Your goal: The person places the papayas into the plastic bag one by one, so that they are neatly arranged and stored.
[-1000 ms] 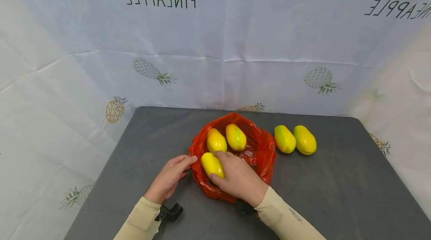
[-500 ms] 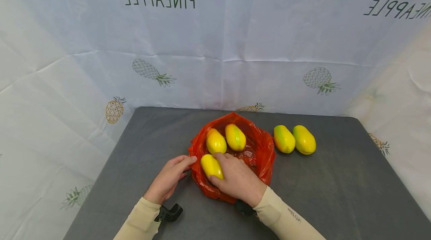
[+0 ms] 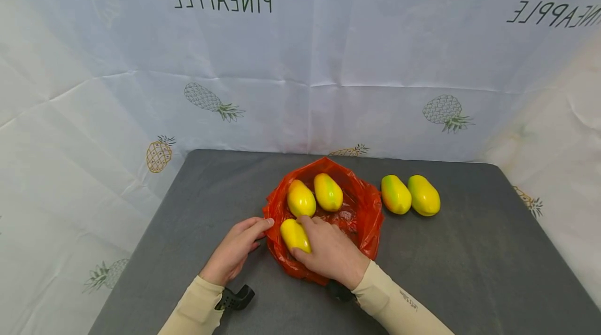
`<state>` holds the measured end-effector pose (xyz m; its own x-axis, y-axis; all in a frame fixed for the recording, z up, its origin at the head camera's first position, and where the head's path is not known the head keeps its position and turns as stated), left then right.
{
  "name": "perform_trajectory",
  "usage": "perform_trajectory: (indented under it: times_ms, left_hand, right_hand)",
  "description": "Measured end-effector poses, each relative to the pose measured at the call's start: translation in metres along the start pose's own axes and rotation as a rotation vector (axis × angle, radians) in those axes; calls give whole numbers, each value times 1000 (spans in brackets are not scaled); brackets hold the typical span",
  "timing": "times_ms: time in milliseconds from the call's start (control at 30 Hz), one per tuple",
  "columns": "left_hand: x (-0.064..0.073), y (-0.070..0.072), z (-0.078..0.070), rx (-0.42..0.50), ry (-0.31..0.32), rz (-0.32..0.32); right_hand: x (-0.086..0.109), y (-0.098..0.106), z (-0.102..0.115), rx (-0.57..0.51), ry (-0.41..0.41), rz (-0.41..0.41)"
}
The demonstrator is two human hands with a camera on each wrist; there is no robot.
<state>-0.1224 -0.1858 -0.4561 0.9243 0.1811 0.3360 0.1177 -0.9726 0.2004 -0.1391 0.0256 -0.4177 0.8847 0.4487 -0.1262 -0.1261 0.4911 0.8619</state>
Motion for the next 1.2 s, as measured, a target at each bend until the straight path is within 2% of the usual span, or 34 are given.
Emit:
perform_trajectory:
  times_ms: [267,567,733,867,1033,1200]
  left_hand:
    - [0,-4,-1,-4,-5,2]
    - [0,-10,-1,-16,10,19]
    - [1,-6,2,-22,29,2]
    - [1,-6,2,-12,37,3]
    - [2,-5,1,-9,38,0]
    - [3,-5,1,-16,39,-4]
  right_hand:
    - [2,2,-2,7,0,7]
    - [6,21,-10,40,6,-1]
    - [6,42,-15,29,36,-80]
    - [8,66,-25,-22,-11,-163]
    - [12,100,-51,-47,-75,-270]
    - [19,131,-87,-24,-159,-360]
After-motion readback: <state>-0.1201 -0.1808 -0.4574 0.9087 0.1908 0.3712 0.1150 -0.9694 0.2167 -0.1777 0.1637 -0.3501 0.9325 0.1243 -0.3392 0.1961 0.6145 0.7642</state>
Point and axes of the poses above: each hand's wrist, its own x-axis away from the middle knuckle, its own y-axis out of the back of the hand, z = x × y, the point moved 4 cm from there along -x, towards the middle knuckle, and after that the axes turned 12 degrees about -z, right-handed, at the moved point
